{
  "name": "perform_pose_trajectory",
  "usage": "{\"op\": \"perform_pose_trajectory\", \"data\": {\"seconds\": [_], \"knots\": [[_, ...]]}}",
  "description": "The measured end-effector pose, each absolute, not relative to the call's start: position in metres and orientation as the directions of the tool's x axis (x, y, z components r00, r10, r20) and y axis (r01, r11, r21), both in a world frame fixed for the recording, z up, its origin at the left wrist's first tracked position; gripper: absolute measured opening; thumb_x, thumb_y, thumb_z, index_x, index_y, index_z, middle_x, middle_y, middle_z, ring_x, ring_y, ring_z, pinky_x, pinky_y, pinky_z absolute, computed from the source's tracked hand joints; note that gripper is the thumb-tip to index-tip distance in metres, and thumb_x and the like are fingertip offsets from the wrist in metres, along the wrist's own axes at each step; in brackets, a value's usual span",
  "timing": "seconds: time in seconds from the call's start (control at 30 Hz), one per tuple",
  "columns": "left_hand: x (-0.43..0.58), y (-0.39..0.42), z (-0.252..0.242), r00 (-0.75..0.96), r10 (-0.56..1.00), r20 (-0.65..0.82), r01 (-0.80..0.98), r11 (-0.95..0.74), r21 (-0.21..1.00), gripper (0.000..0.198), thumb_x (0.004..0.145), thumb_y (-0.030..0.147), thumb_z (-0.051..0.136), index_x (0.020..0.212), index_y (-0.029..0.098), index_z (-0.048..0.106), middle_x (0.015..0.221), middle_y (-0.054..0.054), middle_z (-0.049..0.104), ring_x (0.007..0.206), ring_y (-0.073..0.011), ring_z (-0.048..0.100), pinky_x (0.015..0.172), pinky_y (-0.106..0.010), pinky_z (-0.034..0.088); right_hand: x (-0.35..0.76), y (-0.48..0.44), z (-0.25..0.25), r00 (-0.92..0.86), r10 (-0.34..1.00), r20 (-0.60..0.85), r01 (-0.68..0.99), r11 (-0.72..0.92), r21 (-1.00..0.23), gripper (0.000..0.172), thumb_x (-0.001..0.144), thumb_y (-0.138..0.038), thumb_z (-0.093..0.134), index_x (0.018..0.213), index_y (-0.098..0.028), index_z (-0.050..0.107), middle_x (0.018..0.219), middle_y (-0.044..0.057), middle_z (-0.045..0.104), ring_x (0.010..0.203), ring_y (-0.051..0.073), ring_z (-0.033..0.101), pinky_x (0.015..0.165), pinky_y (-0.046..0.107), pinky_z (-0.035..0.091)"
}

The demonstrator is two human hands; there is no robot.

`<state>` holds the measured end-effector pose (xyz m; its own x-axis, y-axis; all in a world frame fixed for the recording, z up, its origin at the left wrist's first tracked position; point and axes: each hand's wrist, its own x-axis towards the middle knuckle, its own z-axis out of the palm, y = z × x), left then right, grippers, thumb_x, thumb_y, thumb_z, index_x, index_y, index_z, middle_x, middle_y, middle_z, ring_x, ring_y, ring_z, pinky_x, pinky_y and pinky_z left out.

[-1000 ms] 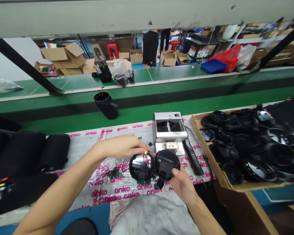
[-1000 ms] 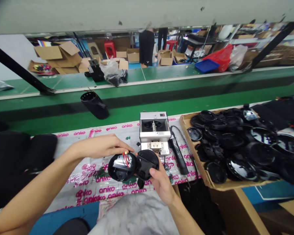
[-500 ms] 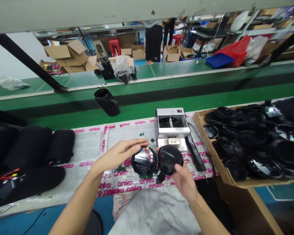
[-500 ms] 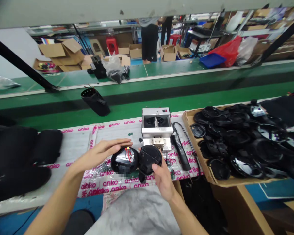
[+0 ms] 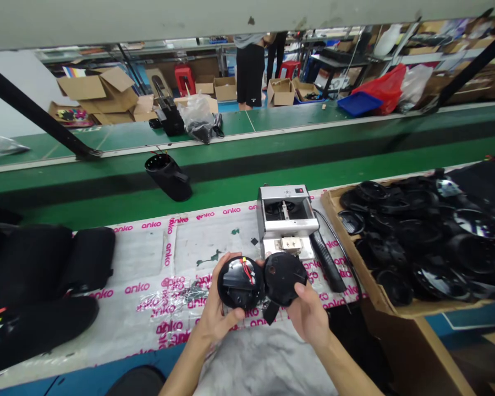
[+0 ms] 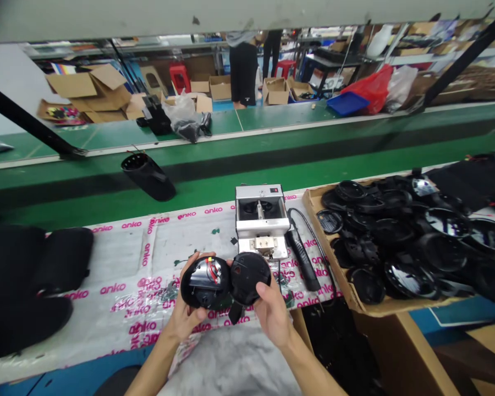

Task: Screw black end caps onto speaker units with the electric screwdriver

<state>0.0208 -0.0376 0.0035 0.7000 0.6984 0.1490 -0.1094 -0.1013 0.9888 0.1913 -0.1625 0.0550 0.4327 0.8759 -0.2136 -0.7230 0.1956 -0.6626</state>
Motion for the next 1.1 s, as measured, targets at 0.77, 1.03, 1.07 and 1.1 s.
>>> {"op": "perform_pose_trajectory", "data": {"seconds": [0.77,1.03,1.07,1.1], "knots": [[0.034,-0.060,0.026,0.542,0.813,0.213,-0.065,-0.212,0.975,0.069,0.101,0.052,0.072,0.161,0.031,0.044,0.162,-0.013,0.053,0.150,-0.0342,0.054,0.127,-0.051,0.042,0.197,-0.163,0.057,0.407,0.886,-0.222,-0.703,0.148,-0.695,0.073,0.086,-0.050,0.080,0.154,-0.028,0.063,0.137,0.012,0.079,0.145,0.039,0.064,0.128,0.063,0.045],[0.014,-0.021,0.107,0.394,0.658,0.641,-0.108,-0.660,0.744,0.023,0.102,0.009,0.069,0.121,0.023,0.068,0.103,-0.003,0.071,0.094,-0.0177,0.069,0.089,-0.032,0.057,0.196,-0.161,0.065,0.429,0.879,-0.206,-0.704,0.183,-0.686,0.073,0.086,-0.051,0.080,0.154,-0.028,0.063,0.138,0.011,0.079,0.147,0.039,0.063,0.131,0.063,0.041],[0.013,-0.020,0.117,0.488,0.572,0.660,-0.048,-0.737,0.674,0.026,0.099,0.003,0.070,0.118,0.021,0.069,0.094,-0.001,0.071,0.086,-0.0166,0.066,0.081,-0.031,0.054,0.196,-0.161,0.064,0.433,0.879,-0.200,-0.698,0.186,-0.692,0.074,0.087,-0.051,0.080,0.154,-0.028,0.063,0.138,0.011,0.078,0.147,0.038,0.063,0.131,0.063,0.041],[0.013,-0.021,0.126,0.591,0.488,0.643,0.010,-0.801,0.599,0.028,0.097,0.001,0.071,0.117,0.021,0.069,0.091,-0.001,0.071,0.082,-0.0165,0.064,0.077,-0.031,0.051,0.196,-0.162,0.063,0.436,0.879,-0.194,-0.689,0.187,-0.700,0.074,0.087,-0.051,0.080,0.154,-0.028,0.062,0.139,0.011,0.078,0.147,0.038,0.063,0.131,0.062,0.041]]}}
